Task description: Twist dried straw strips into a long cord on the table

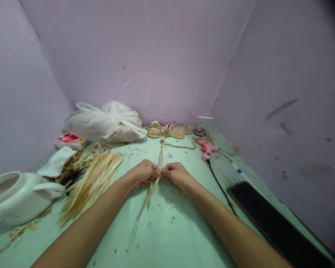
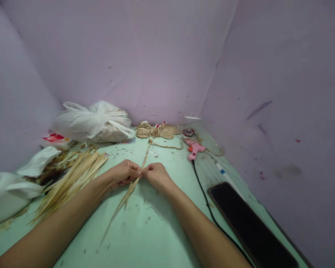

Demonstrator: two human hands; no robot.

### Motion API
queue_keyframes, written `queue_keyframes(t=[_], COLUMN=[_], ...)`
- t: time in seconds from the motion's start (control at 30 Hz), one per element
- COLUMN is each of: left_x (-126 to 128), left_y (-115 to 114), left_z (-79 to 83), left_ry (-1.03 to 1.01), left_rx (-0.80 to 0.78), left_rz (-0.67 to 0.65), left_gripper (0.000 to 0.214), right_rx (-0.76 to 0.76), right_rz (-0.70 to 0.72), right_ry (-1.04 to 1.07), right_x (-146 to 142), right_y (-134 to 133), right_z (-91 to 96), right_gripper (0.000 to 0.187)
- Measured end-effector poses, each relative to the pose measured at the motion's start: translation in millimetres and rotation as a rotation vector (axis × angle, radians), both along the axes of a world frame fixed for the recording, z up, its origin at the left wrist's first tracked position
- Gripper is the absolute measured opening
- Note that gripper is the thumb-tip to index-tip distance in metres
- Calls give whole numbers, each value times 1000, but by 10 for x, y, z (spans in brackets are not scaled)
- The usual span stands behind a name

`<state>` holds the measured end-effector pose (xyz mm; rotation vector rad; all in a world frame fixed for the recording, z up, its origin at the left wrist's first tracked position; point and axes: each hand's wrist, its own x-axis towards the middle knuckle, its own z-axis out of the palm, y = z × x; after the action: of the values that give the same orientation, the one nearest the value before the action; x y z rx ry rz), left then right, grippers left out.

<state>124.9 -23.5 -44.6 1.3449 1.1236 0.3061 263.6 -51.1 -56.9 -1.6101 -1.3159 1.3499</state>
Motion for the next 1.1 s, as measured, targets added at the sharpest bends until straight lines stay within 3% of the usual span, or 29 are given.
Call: queue_keyframes(t=[0.1,0.3,0.43,0.53,0.63,0.7,0.73,0.8,0.9,0.97,1.1], left_x=[5,67,235,307,231,140,101,55,60,76,94], left_y=[-9,-169,-463,-569,-447,-297,-227,-126,-77,-78,-91], left_z=[53,215,252,262,315,348,353,322,205,130,103], left_ry=[175,570,565,553,560,460,383,196,-53,-91,40], left_rx=[98,477,634,677,613,532,439,175,-131,-167,-71], left_rz=[-5,58,104,68,18,149,259,334,198,148,152], left_gripper=[9,14,14,12,9,7,10,22,12,10,14], right_rx=[51,80,65,25,20,22,16,12,29,37,81], right_rz=[19,17,-84,-124,-109,-64,-38,-2,20,43,166], right_ry=[-24,-12,91,175,216,219,220,233,280,274,176], right_x=[21,-36,-87,-98,-78,-58,-49,-37,-29,-12,74], right_y=[31,15,-25,-41,-39,-33,-31,-28,-30,-29,-1], right_z=[-75,-143,-124,-107,-103,-102,-100,-93,-64,-37,-18], right_gripper=[6,10,7,6,4,6,9,13,10,9,7])
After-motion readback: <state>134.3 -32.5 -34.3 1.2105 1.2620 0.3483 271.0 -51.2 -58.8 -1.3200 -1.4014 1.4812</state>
